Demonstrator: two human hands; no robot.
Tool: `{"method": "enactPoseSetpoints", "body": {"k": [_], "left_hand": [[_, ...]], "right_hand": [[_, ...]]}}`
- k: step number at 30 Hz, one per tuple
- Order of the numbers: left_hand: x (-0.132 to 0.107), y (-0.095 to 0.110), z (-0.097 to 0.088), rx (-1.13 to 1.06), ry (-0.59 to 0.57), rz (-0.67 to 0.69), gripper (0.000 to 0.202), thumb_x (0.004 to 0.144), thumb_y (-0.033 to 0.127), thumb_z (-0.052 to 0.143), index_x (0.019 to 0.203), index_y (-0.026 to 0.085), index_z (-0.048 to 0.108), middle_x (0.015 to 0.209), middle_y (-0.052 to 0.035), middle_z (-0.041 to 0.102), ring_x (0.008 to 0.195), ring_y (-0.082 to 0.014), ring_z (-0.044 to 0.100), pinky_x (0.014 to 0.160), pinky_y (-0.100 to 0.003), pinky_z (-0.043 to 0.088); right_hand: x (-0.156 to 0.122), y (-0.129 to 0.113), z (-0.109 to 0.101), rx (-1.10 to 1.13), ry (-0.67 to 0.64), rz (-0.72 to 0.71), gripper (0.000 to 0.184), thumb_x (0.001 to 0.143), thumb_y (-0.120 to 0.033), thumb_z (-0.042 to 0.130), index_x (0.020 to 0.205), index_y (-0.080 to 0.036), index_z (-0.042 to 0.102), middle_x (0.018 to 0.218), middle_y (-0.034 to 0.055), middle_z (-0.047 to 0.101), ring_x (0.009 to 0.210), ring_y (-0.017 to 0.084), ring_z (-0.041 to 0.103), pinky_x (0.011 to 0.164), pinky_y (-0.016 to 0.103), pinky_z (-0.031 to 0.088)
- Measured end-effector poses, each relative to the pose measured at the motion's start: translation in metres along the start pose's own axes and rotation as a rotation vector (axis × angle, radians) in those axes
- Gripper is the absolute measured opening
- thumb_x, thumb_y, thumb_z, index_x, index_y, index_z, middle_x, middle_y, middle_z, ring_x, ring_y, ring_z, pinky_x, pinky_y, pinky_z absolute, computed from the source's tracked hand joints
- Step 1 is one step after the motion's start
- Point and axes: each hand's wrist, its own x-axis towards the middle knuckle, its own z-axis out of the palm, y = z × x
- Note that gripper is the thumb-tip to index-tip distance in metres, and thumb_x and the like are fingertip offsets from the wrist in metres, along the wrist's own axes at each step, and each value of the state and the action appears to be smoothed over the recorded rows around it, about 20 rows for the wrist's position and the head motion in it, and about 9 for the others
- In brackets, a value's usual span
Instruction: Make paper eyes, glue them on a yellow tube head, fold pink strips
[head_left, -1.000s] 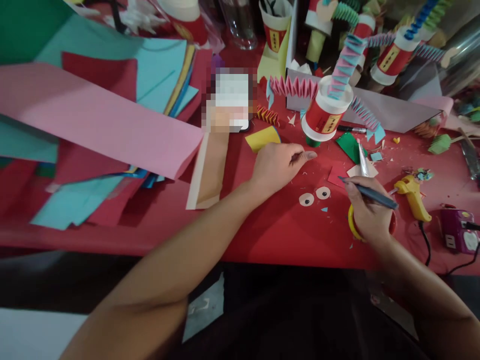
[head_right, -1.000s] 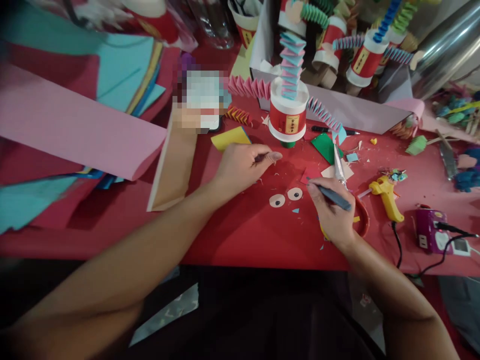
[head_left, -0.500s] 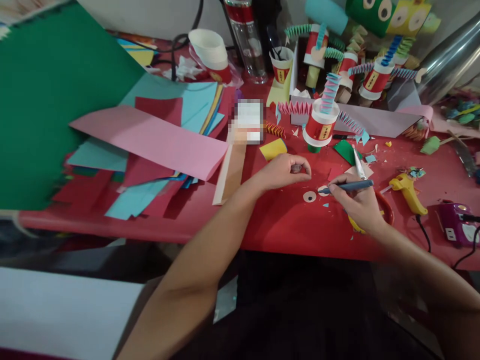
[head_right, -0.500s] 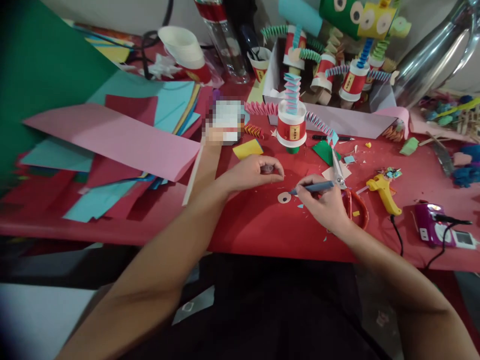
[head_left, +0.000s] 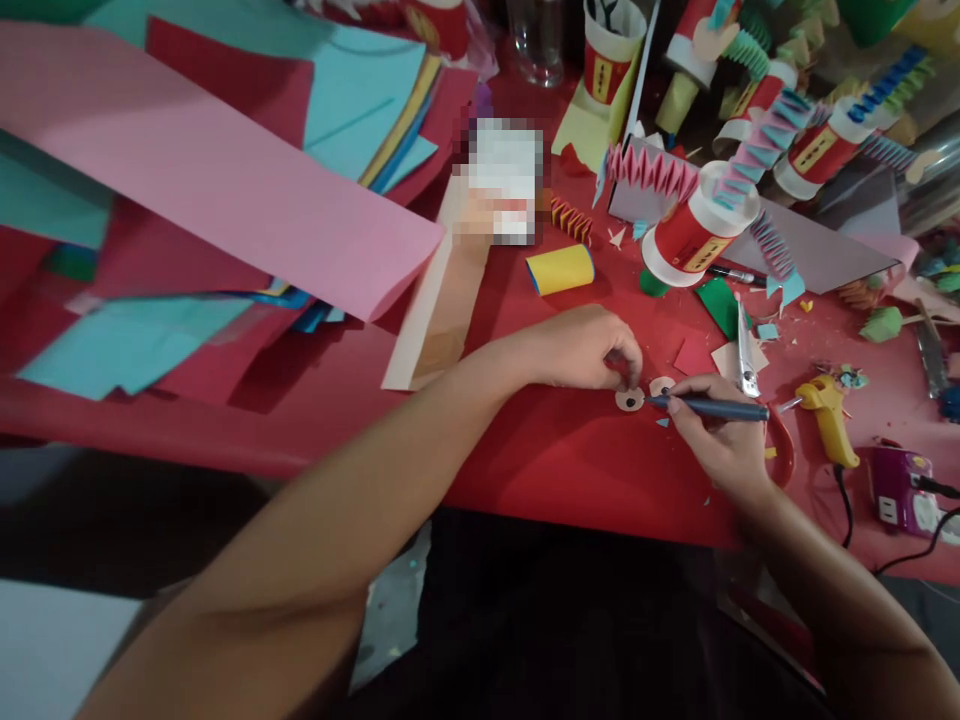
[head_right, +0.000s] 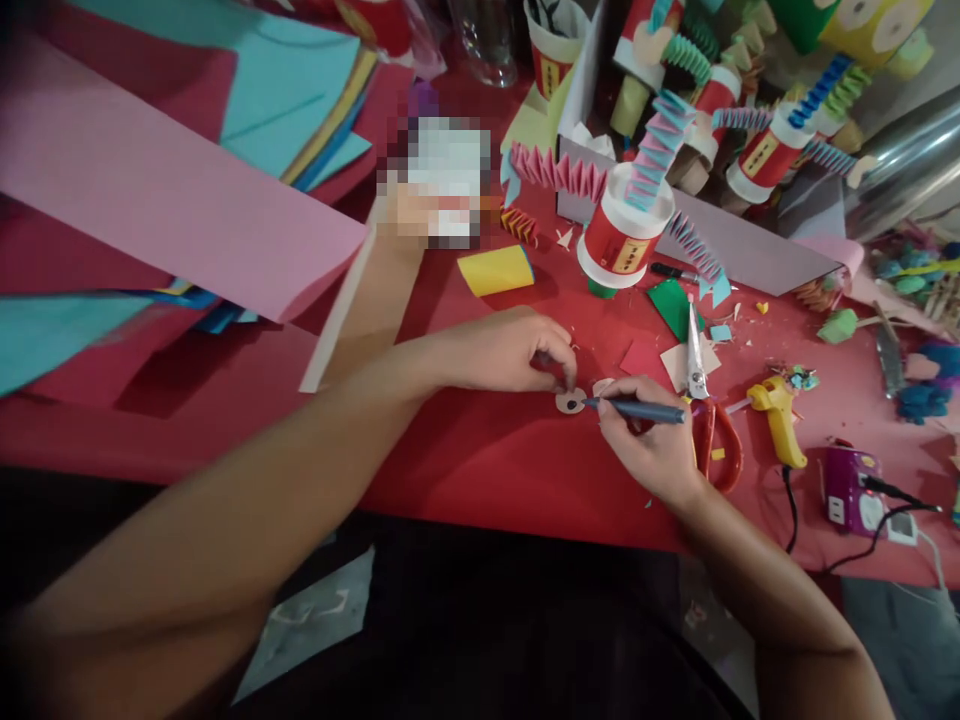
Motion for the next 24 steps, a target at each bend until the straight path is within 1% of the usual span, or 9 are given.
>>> {"method": "enactPoseSetpoints", "body": {"k": [3, 6, 9, 12, 16, 18, 20, 24], "left_hand": [[0.0001, -0.0015, 0.0013, 0.009, 0.009, -0.006, 0.023, 0.07, 0.01, 0.062, 0.071, 0.026, 0.078, 0.068, 0.0024, 0.069, 0.061, -0.0111, 0.055, 0.062, -0.025, 0.034], [-0.0002, -0.0014, 0.0029, 0.03, 0.021, -0.033, 0.023, 0.069, 0.01, 0.062, 0.072, 0.026, 0.079, 0.069, 0.0019, 0.07, 0.062, -0.0115, 0.055, 0.059, -0.026, 0.033], [-0.0004, 0.0, 0.0039, 0.058, 0.007, -0.068, 0.024, 0.068, 0.01, 0.062, 0.073, 0.026, 0.079, 0.069, 0.0014, 0.07, 0.063, -0.0121, 0.055, 0.058, -0.026, 0.031], [-0.0003, 0.0008, 0.0042, 0.071, -0.007, -0.074, 0.022, 0.069, 0.011, 0.063, 0.074, 0.025, 0.079, 0.069, 0.0008, 0.07, 0.063, -0.0125, 0.055, 0.057, -0.026, 0.031], [0.0002, 0.0009, 0.0039, 0.065, -0.012, -0.089, 0.018, 0.07, 0.014, 0.064, 0.072, 0.025, 0.078, 0.068, 0.0003, 0.069, 0.063, -0.0129, 0.055, 0.058, -0.027, 0.03], [0.0003, 0.0008, 0.0038, 0.06, -0.022, -0.1, 0.015, 0.07, 0.016, 0.065, 0.072, 0.024, 0.078, 0.067, 0.0002, 0.068, 0.063, -0.0132, 0.055, 0.058, -0.027, 0.03], [0.0002, 0.0005, 0.0039, 0.056, -0.02, -0.095, 0.014, 0.071, 0.017, 0.065, 0.071, 0.024, 0.077, 0.066, 0.0003, 0.068, 0.063, -0.0132, 0.055, 0.058, -0.027, 0.031], [0.0001, -0.0007, 0.0045, 0.052, -0.007, -0.07, 0.013, 0.072, 0.018, 0.065, 0.07, 0.024, 0.077, 0.065, 0.0004, 0.067, 0.063, -0.0131, 0.055, 0.058, -0.027, 0.031]], "right_hand": [[0.0016, 0.0006, 0.0004, -0.046, -0.065, 0.022, 0.004, 0.084, -0.021, 0.064, 0.086, -0.021, 0.067, 0.084, 0.0015, 0.075, 0.056, 0.01, 0.061, 0.051, 0.024, 0.049], [0.0035, 0.0001, 0.001, -0.086, -0.096, 0.021, 0.005, 0.084, -0.021, 0.063, 0.087, -0.021, 0.067, 0.081, 0.0016, 0.075, 0.056, 0.011, 0.062, 0.05, 0.024, 0.049], [0.0057, -0.0023, 0.0018, -0.118, -0.109, -0.006, 0.005, 0.083, -0.022, 0.063, 0.086, -0.021, 0.067, 0.082, 0.0017, 0.076, 0.056, 0.011, 0.063, 0.052, 0.024, 0.051], [0.0074, -0.0047, 0.0027, -0.151, -0.13, -0.027, 0.005, 0.084, -0.021, 0.062, 0.086, -0.022, 0.066, 0.084, 0.0013, 0.076, 0.056, 0.01, 0.063, 0.051, 0.023, 0.052], [0.0082, -0.0059, 0.0031, -0.176, -0.14, -0.043, 0.005, 0.085, -0.021, 0.061, 0.086, -0.023, 0.066, 0.084, 0.0014, 0.076, 0.062, 0.012, 0.067, 0.056, 0.024, 0.055], [0.0082, -0.0058, 0.003, -0.186, -0.14, -0.04, 0.005, 0.086, -0.021, 0.061, 0.086, -0.023, 0.066, 0.085, 0.0016, 0.077, 0.061, 0.011, 0.067, 0.054, 0.023, 0.054], [0.0083, -0.0056, 0.0028, -0.205, -0.147, -0.043, 0.005, 0.086, -0.021, 0.06, 0.087, -0.023, 0.065, 0.084, 0.0013, 0.076, 0.058, 0.011, 0.066, 0.052, 0.023, 0.053], [0.009, -0.0052, 0.0031, -0.226, -0.157, -0.065, 0.006, 0.086, -0.021, 0.06, 0.087, -0.023, 0.065, 0.083, 0.0011, 0.076, 0.063, 0.012, 0.069, 0.057, 0.024, 0.056]]}}
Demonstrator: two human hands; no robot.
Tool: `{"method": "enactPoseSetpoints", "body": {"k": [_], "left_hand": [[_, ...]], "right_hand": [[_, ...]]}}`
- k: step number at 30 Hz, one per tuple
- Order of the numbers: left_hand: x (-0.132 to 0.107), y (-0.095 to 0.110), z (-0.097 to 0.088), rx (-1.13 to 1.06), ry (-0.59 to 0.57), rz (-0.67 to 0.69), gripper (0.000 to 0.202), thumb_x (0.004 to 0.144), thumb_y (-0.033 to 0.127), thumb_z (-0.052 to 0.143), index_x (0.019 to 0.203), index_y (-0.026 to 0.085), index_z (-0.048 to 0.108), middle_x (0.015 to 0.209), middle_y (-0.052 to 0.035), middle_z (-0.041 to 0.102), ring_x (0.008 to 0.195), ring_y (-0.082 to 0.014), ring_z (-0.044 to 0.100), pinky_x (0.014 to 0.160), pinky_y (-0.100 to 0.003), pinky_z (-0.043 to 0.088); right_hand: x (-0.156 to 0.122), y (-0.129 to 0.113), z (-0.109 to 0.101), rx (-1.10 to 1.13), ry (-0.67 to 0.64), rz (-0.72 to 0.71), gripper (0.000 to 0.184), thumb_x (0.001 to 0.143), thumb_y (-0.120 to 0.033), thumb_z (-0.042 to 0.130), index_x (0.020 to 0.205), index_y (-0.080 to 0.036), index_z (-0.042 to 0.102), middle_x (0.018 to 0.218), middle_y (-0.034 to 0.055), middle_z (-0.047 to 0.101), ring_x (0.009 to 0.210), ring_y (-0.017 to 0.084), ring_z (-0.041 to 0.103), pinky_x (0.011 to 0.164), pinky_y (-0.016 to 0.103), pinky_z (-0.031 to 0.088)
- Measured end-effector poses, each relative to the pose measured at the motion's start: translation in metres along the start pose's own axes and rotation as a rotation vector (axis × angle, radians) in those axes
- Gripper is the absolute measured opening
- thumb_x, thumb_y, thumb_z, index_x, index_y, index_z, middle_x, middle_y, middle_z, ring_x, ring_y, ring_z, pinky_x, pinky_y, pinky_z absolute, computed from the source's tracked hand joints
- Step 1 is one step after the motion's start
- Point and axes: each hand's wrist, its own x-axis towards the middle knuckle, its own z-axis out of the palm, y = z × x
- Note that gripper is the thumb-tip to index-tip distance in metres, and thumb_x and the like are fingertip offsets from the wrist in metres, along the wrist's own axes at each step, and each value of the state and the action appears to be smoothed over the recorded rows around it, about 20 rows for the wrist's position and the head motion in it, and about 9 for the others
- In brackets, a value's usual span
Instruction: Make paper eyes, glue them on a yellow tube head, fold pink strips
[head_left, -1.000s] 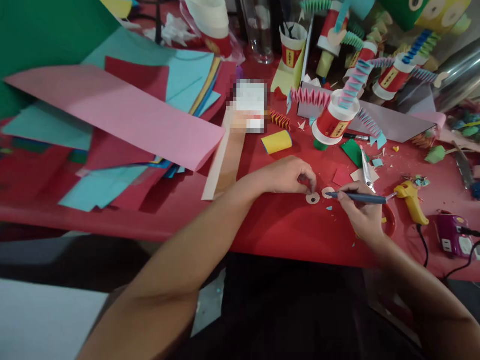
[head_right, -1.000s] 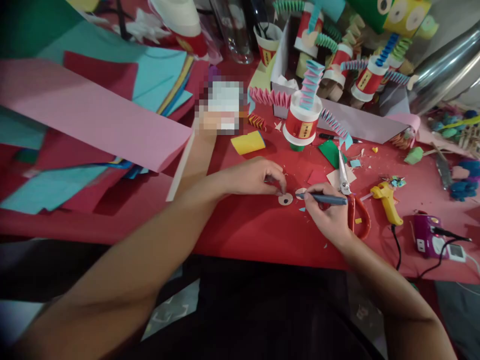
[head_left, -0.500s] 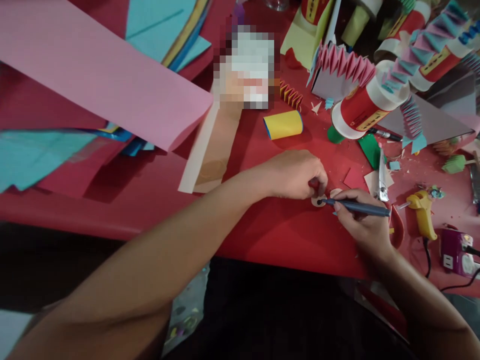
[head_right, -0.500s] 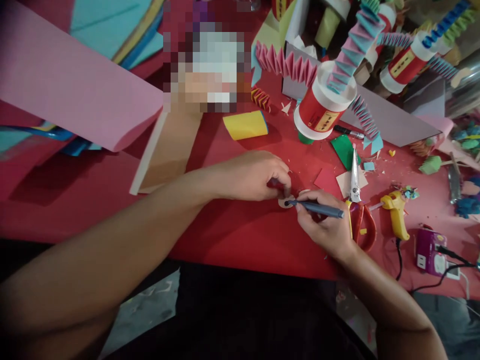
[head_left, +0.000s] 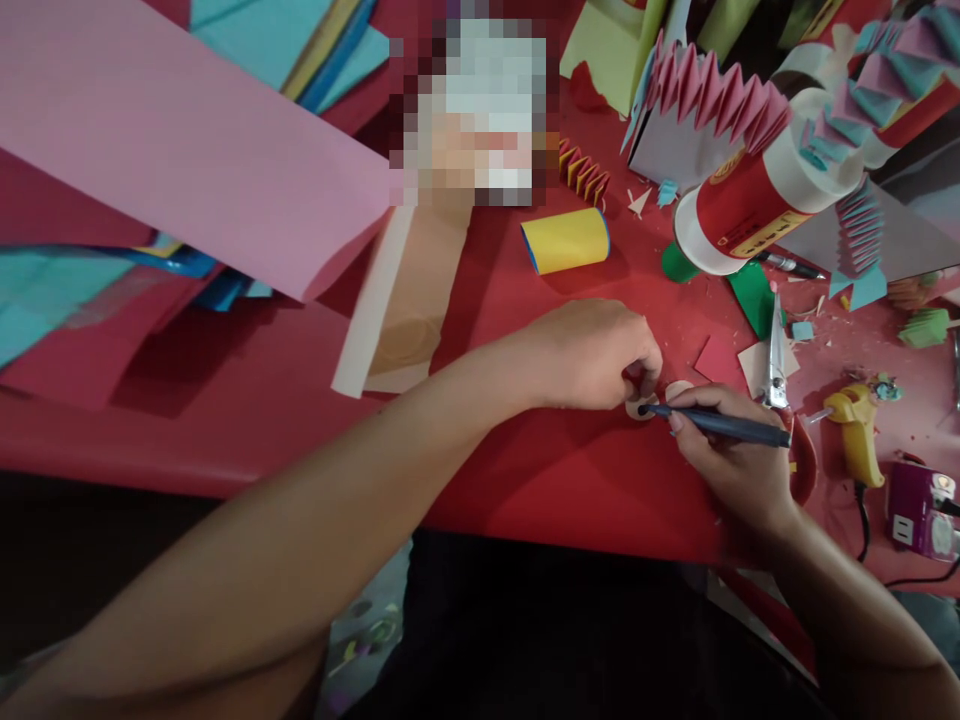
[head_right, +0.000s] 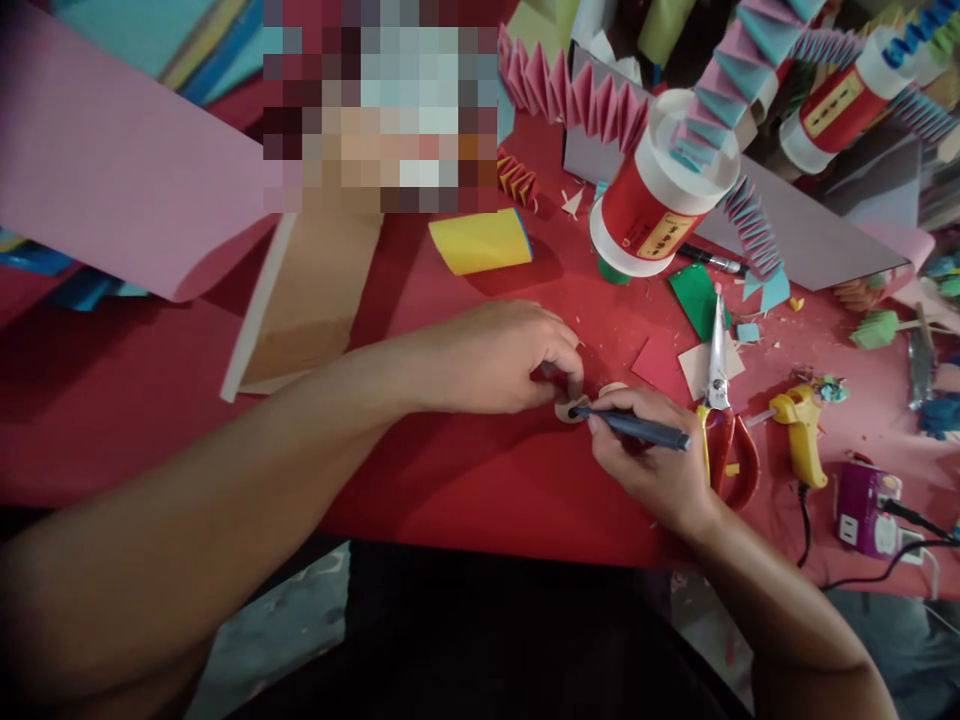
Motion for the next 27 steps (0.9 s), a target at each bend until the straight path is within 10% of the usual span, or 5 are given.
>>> {"method": "enactPoseSetpoints", "body": {"k": [27], "left_hand": [[0.0002, -0.0013, 0.0016, 0.017, -0.006, -0.012, 0.012, 0.073, 0.022, 0.064, 0.073, 0.024, 0.076, 0.066, 0.0004, 0.067, 0.064, -0.0134, 0.055, 0.06, -0.028, 0.032]], "right_hand": [[0.0027, -0.0016, -0.0005, 0.004, 0.001, 0.035, 0.007, 0.084, -0.019, 0.059, 0.084, -0.023, 0.065, 0.083, 0.0009, 0.078, 0.067, 0.013, 0.072, 0.061, 0.024, 0.057]]}}
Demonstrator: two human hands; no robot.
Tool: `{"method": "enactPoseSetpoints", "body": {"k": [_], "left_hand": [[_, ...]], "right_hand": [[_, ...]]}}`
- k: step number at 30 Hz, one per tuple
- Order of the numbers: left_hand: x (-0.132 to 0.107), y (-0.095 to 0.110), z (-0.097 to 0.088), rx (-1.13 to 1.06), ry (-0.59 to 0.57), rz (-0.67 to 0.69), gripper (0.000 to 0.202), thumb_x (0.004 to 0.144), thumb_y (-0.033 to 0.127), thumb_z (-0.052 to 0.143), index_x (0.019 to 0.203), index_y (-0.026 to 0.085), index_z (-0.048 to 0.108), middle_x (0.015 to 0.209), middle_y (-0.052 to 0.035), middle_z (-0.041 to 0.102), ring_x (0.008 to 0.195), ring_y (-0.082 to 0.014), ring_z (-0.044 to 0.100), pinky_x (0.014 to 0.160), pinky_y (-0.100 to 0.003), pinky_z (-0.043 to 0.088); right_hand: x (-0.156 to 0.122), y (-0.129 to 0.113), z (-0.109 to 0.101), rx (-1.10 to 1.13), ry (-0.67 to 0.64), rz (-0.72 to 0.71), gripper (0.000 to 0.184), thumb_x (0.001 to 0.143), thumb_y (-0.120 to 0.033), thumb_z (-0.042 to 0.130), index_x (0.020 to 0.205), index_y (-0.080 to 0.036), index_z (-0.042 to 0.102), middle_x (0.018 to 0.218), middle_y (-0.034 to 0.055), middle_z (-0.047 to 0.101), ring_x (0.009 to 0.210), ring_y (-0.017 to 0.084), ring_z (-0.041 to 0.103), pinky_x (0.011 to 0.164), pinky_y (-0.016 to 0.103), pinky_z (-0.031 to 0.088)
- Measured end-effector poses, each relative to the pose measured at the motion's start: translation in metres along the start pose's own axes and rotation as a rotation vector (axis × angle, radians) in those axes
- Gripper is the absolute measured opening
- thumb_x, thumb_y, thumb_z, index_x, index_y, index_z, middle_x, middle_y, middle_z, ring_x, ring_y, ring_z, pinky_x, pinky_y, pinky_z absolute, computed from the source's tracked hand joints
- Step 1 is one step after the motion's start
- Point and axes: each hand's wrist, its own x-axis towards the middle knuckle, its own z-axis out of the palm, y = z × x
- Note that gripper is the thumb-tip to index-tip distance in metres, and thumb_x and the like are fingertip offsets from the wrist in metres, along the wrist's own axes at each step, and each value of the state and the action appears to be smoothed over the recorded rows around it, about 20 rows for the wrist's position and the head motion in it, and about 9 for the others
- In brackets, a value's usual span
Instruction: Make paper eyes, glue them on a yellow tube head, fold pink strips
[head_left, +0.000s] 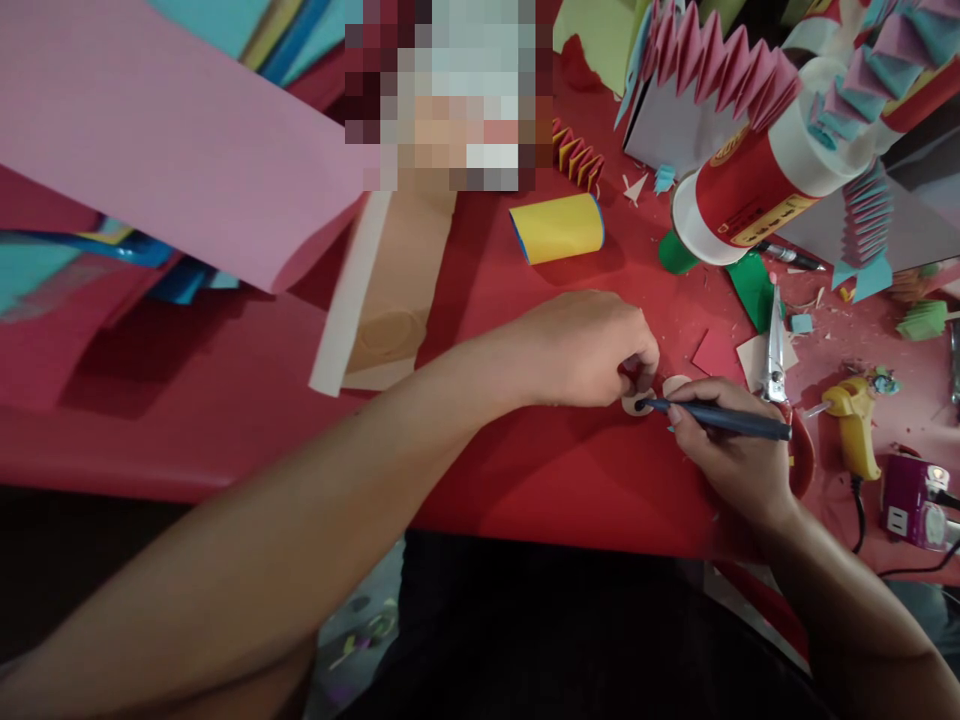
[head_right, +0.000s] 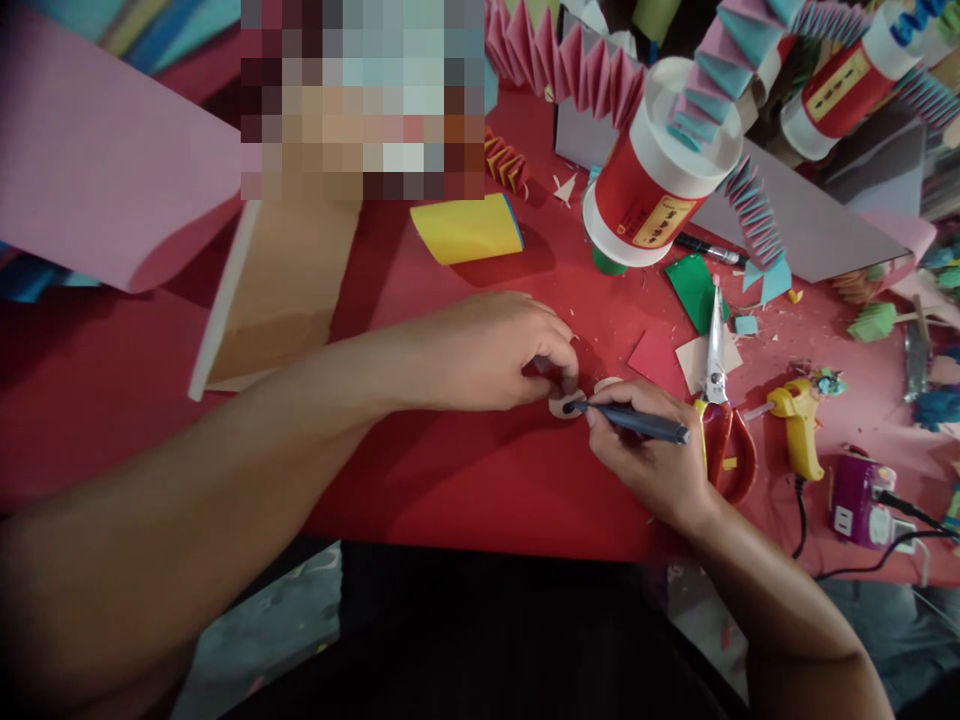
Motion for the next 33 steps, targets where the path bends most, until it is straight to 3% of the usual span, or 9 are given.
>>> {"method": "enactPoseSetpoints", "body": {"k": [33], "left_hand": [[-0.0008, -0.0003, -0.0015, -0.011, 0.007, -0.001, 0.018, 0.07, 0.014, 0.062, 0.073, 0.025, 0.076, 0.067, 0.0007, 0.068, 0.063, -0.0132, 0.056, 0.06, -0.027, 0.033]], "right_hand": [[-0.0004, -0.0011, -0.0025, -0.052, -0.02, -0.029, 0.009, 0.083, -0.018, 0.058, 0.079, -0.024, 0.063, 0.073, -0.0016, 0.074, 0.06, 0.013, 0.068, 0.059, 0.025, 0.056]]}}
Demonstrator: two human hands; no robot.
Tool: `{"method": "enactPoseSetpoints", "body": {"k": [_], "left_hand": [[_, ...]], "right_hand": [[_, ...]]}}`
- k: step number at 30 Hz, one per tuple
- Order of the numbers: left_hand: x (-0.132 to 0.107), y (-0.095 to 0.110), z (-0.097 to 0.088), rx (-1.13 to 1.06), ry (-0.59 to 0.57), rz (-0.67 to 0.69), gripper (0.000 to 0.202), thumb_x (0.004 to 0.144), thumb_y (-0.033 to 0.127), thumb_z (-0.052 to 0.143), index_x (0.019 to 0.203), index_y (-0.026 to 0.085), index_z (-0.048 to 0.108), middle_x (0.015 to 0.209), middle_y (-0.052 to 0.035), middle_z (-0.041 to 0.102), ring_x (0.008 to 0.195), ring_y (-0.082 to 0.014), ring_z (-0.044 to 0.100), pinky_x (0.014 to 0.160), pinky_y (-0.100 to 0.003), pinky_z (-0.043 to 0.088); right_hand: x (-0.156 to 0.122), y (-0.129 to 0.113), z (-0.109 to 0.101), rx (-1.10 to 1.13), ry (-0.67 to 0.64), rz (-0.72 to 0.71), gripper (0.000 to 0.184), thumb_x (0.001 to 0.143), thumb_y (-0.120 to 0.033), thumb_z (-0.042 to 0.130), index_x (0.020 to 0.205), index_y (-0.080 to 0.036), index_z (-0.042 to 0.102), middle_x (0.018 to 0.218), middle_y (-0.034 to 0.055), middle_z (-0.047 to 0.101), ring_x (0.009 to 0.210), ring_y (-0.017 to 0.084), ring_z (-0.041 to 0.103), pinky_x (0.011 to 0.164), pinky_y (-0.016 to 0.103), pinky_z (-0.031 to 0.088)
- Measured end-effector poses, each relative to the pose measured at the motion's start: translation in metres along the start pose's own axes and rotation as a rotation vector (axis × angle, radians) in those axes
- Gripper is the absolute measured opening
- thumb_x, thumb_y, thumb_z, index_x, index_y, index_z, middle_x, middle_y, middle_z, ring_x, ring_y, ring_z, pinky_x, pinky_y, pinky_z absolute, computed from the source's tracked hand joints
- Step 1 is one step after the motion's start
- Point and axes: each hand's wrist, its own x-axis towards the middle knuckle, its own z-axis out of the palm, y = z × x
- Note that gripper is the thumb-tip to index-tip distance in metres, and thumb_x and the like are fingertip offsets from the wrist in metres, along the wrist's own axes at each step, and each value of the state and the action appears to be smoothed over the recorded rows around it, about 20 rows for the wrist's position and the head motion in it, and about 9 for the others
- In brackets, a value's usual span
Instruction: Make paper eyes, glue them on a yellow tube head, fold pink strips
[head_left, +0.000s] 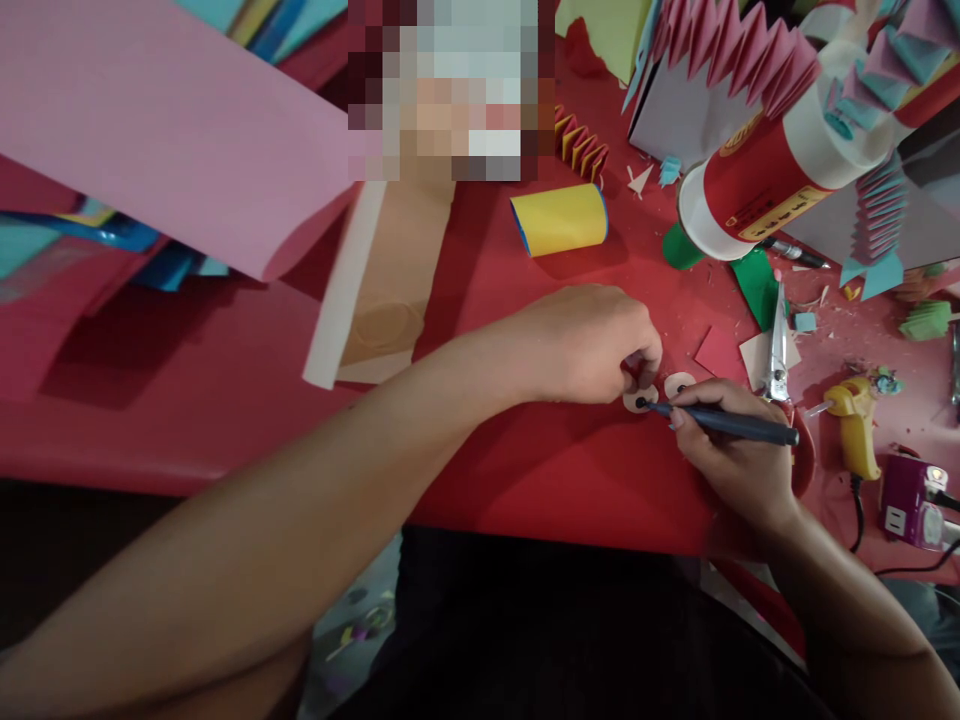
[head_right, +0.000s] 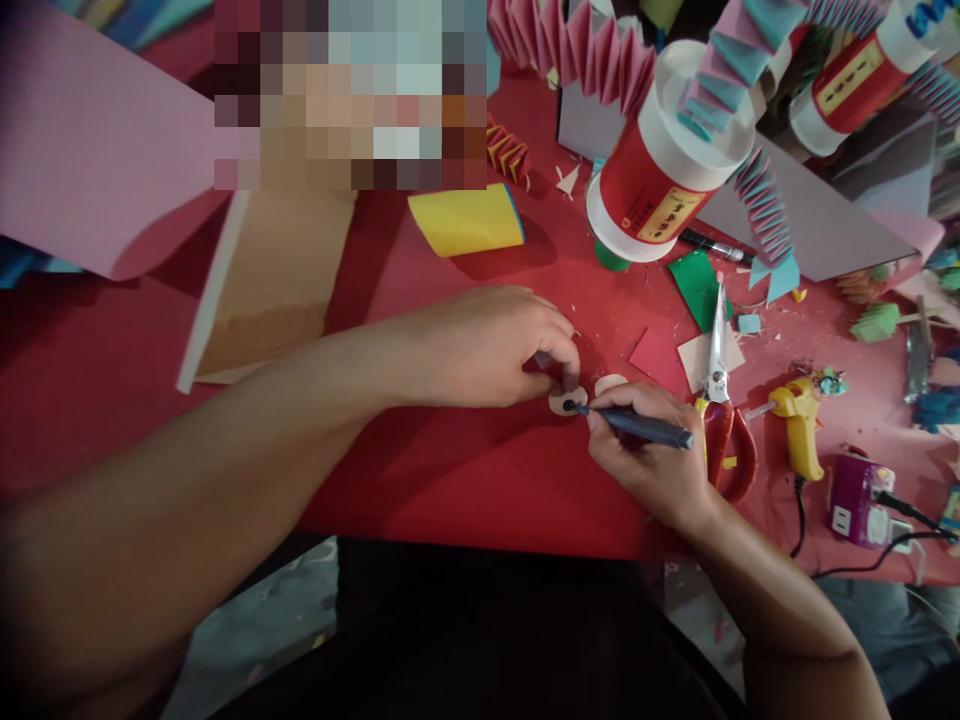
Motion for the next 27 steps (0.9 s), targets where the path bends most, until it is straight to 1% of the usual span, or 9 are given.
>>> {"method": "enactPoseSetpoints", "body": {"k": [8, 12, 18, 23, 27], "left_hand": [[0.0006, -0.0015, 0.0015, -0.005, 0.008, 0.008, 0.019, 0.07, 0.015, 0.062, 0.075, 0.025, 0.077, 0.069, 0.0009, 0.069, 0.066, -0.0141, 0.059, 0.063, -0.027, 0.036], [0.0003, -0.0015, 0.0015, -0.01, 0.005, 0.012, 0.018, 0.071, 0.016, 0.063, 0.075, 0.025, 0.077, 0.068, 0.0006, 0.069, 0.066, -0.0143, 0.059, 0.064, -0.027, 0.036], [-0.0001, -0.0023, 0.0014, -0.024, 0.014, 0.033, 0.014, 0.073, 0.019, 0.065, 0.074, 0.025, 0.077, 0.067, 0.0012, 0.068, 0.063, -0.0128, 0.058, 0.062, -0.026, 0.036], [0.0001, -0.0013, 0.0005, -0.022, 0.008, 0.023, 0.015, 0.072, 0.018, 0.064, 0.073, 0.025, 0.077, 0.067, 0.0009, 0.068, 0.064, -0.0132, 0.058, 0.062, -0.027, 0.035], [0.001, -0.0003, 0.0001, -0.019, -0.009, -0.001, 0.017, 0.07, 0.015, 0.063, 0.073, 0.025, 0.077, 0.067, 0.0006, 0.068, 0.064, -0.0137, 0.057, 0.062, -0.028, 0.035]], "right_hand": [[-0.0005, -0.001, 0.0004, -0.006, -0.023, -0.008, 0.007, 0.083, -0.02, 0.06, 0.082, -0.025, 0.065, 0.072, -0.0014, 0.073, 0.058, 0.014, 0.066, 0.057, 0.027, 0.056], [-0.0003, -0.0016, -0.0005, 0.024, -0.028, -0.019, 0.007, 0.084, -0.02, 0.061, 0.083, -0.025, 0.066, 0.075, -0.001, 0.074, 0.06, 0.014, 0.068, 0.059, 0.027, 0.056], [0.0, -0.0011, -0.001, 0.033, -0.001, 0.024, 0.007, 0.085, -0.022, 0.061, 0.084, -0.024, 0.068, 0.081, 0.0012, 0.077, 0.064, 0.015, 0.07, 0.061, 0.027, 0.058], [0.001, -0.0016, 0.001, 0.02, -0.003, 0.028, 0.009, 0.085, -0.022, 0.059, 0.083, -0.025, 0.067, 0.083, 0.0007, 0.078, 0.067, 0.015, 0.072, 0.063, 0.027, 0.059], [0.0012, -0.0014, 0.0023, 0.025, 0.01, 0.006, 0.008, 0.086, -0.021, 0.059, 0.083, -0.025, 0.066, 0.083, -0.0001, 0.078, 0.065, 0.013, 0.071, 0.061, 0.025, 0.058]]}}
